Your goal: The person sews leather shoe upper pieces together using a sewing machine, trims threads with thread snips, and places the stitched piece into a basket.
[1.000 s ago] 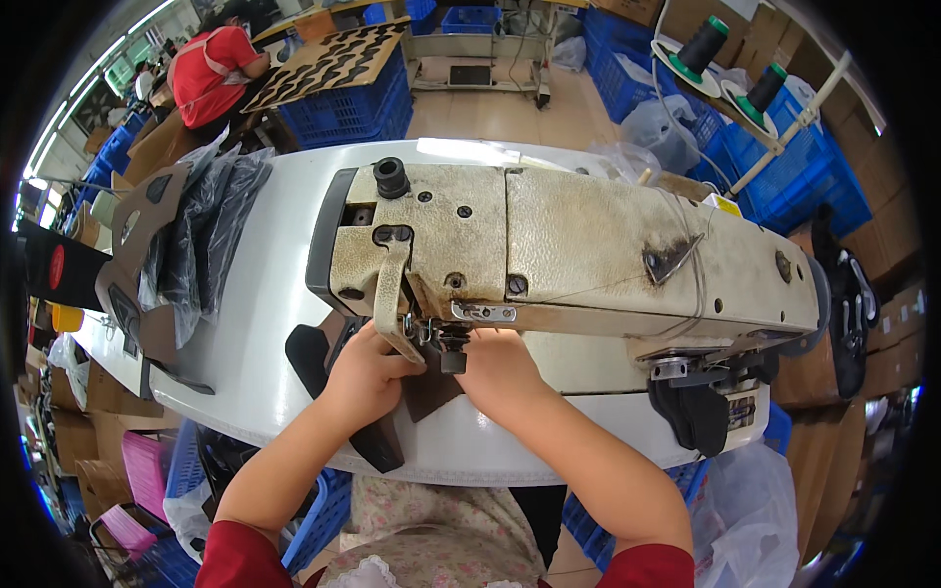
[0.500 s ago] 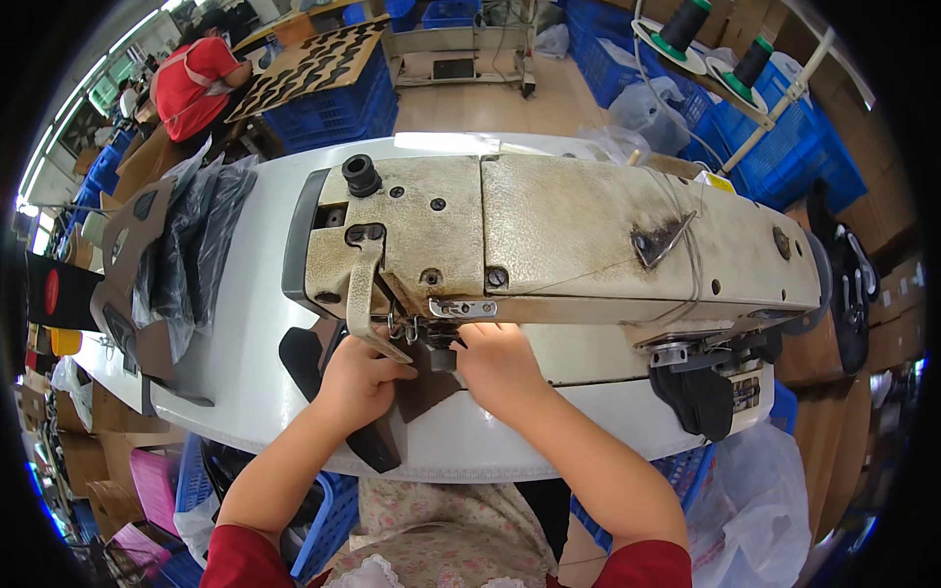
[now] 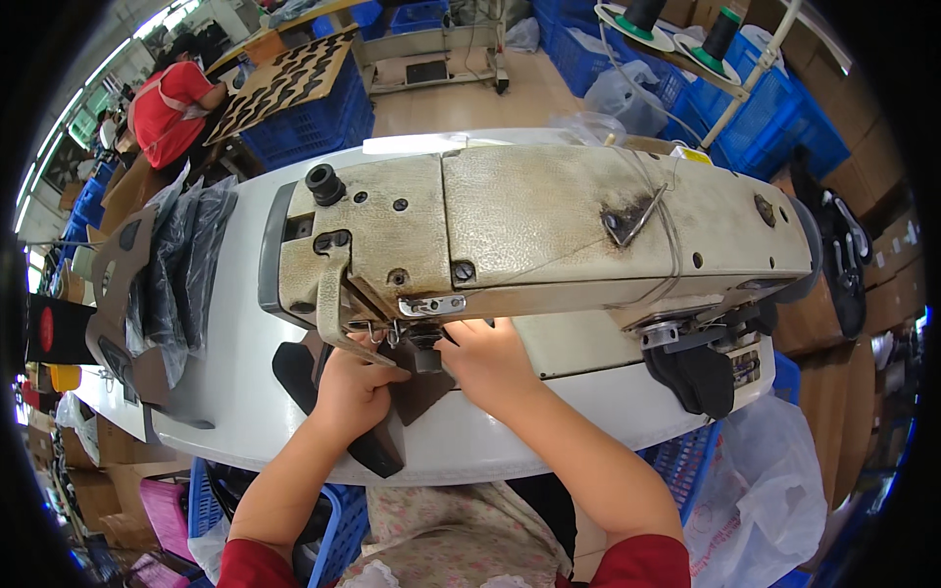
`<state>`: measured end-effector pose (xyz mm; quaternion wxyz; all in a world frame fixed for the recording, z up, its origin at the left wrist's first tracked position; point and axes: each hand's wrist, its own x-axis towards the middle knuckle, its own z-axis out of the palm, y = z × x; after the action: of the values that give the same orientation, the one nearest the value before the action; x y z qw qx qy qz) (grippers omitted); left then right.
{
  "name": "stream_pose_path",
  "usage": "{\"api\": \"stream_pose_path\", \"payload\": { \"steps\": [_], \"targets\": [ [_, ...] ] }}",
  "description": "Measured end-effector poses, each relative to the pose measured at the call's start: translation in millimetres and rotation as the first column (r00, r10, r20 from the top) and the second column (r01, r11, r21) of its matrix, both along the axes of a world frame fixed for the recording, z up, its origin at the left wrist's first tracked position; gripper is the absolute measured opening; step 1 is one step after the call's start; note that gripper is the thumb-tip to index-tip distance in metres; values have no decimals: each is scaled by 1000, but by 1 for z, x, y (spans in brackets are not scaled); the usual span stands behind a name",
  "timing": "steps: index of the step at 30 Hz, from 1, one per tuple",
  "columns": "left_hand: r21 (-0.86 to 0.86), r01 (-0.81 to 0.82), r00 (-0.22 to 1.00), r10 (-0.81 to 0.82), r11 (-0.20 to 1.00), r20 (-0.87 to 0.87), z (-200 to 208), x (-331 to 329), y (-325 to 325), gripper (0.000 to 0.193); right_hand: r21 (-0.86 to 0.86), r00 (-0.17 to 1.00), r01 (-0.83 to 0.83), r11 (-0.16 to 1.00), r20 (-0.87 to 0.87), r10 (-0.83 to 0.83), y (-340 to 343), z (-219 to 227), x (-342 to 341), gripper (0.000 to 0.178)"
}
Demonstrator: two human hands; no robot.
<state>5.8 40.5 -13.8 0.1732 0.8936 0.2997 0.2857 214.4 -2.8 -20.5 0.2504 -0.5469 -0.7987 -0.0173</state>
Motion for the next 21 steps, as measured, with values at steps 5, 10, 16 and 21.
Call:
{"api": "stream_pose_path", "payload": {
  "steps": [5,10,16,21],
  "targets": [
    [31,-35,999,36,999,-18,-3,2,-1,27,-14,1000,3,1000,-24,-4,4,0,2,5],
    [-43,-79,997,78,996,-24,-8,8,0,27,-191,993,9,982,-114,-31,8,12,4,13],
    [-24,-183,983,182,983,-28,-10,21,-4,25,-202,991,135,970,15,-135,16,-2,9,18],
    [20,-190,981,190,982,27,-15,21,0,24,-104,993,104,989,64,-98,21,-1,10,24]
  ]
}}
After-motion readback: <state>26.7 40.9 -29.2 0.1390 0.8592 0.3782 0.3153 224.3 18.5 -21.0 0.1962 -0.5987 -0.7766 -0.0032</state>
